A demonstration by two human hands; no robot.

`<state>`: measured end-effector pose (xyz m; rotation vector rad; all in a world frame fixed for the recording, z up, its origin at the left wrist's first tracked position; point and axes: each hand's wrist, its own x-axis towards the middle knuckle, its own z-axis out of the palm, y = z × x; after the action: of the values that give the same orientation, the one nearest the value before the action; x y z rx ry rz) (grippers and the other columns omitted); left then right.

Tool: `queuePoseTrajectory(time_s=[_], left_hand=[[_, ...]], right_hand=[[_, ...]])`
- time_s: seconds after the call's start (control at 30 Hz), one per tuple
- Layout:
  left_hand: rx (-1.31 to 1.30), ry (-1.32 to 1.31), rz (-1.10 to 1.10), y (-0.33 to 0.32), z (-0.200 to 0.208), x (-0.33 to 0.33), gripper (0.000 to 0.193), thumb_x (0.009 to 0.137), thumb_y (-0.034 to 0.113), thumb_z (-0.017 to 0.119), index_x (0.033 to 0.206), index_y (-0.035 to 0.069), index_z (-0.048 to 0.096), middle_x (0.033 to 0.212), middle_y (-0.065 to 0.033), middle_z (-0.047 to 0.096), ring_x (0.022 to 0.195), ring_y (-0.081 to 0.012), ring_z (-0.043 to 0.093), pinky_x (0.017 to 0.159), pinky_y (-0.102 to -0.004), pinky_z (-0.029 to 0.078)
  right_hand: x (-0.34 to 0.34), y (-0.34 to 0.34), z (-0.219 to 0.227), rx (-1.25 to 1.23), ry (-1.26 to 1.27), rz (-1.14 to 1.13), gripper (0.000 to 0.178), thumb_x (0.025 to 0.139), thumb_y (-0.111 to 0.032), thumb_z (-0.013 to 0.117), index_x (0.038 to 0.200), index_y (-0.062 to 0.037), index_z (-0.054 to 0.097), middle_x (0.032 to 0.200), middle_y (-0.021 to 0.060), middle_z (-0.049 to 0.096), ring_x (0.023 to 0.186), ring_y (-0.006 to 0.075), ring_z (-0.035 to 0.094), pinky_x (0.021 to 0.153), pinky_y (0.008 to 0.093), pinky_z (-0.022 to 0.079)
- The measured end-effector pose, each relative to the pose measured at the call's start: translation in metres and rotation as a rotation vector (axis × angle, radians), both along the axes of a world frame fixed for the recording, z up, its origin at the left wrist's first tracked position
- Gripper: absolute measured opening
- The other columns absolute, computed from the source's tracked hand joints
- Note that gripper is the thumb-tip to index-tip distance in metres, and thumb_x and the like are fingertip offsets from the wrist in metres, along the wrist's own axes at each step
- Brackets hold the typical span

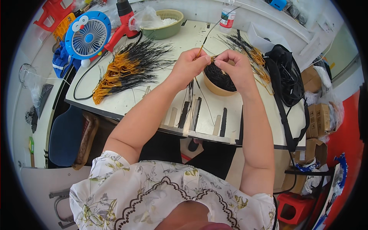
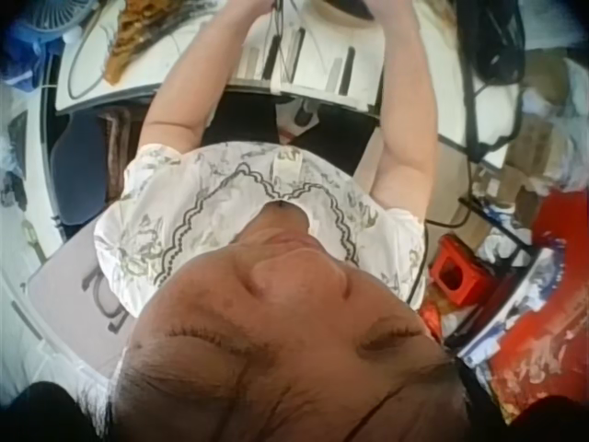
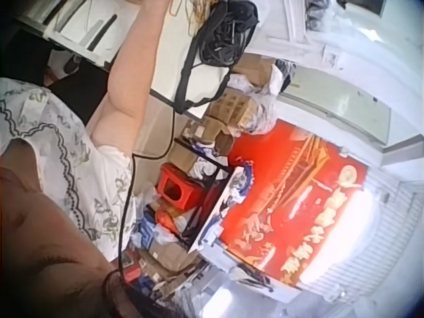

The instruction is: The person slides small black tubes from a bowl onto thin wire stems by hand and places the assembled stems onto the table.

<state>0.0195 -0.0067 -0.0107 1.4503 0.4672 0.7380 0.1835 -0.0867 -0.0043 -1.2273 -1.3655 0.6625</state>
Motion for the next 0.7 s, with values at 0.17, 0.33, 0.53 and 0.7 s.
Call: queuePoseTrajectory(time_s=[0.17, 0.33, 0.53, 0.7], left_hand=[[-0.016, -0.015, 0.044, -0.001, 0.0, 0.001, 0.014, 0.088, 0.016, 0.056, 0.081, 0.004, 0.058, 0.062, 0.0041, 0.047, 0.053, -0.0035, 0.038, 0.047, -0.0202, 0.03], [-0.035, -0.03, 0.014, 0.0, -0.002, 0.001, 0.013, 0.089, 0.015, 0.056, 0.081, 0.005, 0.057, 0.061, 0.0047, 0.045, 0.052, -0.0031, 0.035, 0.045, -0.0199, 0.028], [-0.048, -0.06, -0.007, -0.001, -0.004, 0.003, 0.012, 0.089, 0.014, 0.055, 0.081, 0.005, 0.055, 0.06, 0.0053, 0.043, 0.05, -0.0027, 0.033, 0.044, -0.0199, 0.025], [-0.072, -0.108, 0.083, -0.003, -0.005, 0.007, 0.012, 0.089, 0.015, 0.055, 0.083, 0.005, 0.055, 0.059, 0.0053, 0.043, 0.049, -0.0029, 0.032, 0.044, -0.0204, 0.025]], right_hand=[[0.006, 0.002, -0.001, -0.162, 0.059, -0.008, 0.008, 0.083, -0.007, 0.063, 0.082, 0.0003, 0.065, 0.075, 0.0003, 0.063, 0.069, 0.0062, 0.054, 0.067, 0.0211, 0.044], [0.004, 0.003, -0.004, -0.101, 0.074, 0.03, 0.006, 0.082, -0.006, 0.063, 0.081, -0.0002, 0.065, 0.075, 0.0008, 0.063, 0.069, 0.0062, 0.054, 0.066, 0.0209, 0.043], [0.0, 0.003, -0.005, -0.005, 0.052, 0.03, 0.003, 0.08, -0.002, 0.064, 0.077, -0.0012, 0.063, 0.074, -0.0009, 0.061, 0.067, 0.0047, 0.052, 0.064, 0.02, 0.042], [-0.005, -0.003, 0.0, -0.086, -0.129, 0.005, 0.005, 0.078, -0.005, 0.066, 0.077, -0.0002, 0.065, 0.07, -0.0009, 0.061, 0.065, 0.0058, 0.054, 0.061, 0.0216, 0.042]])
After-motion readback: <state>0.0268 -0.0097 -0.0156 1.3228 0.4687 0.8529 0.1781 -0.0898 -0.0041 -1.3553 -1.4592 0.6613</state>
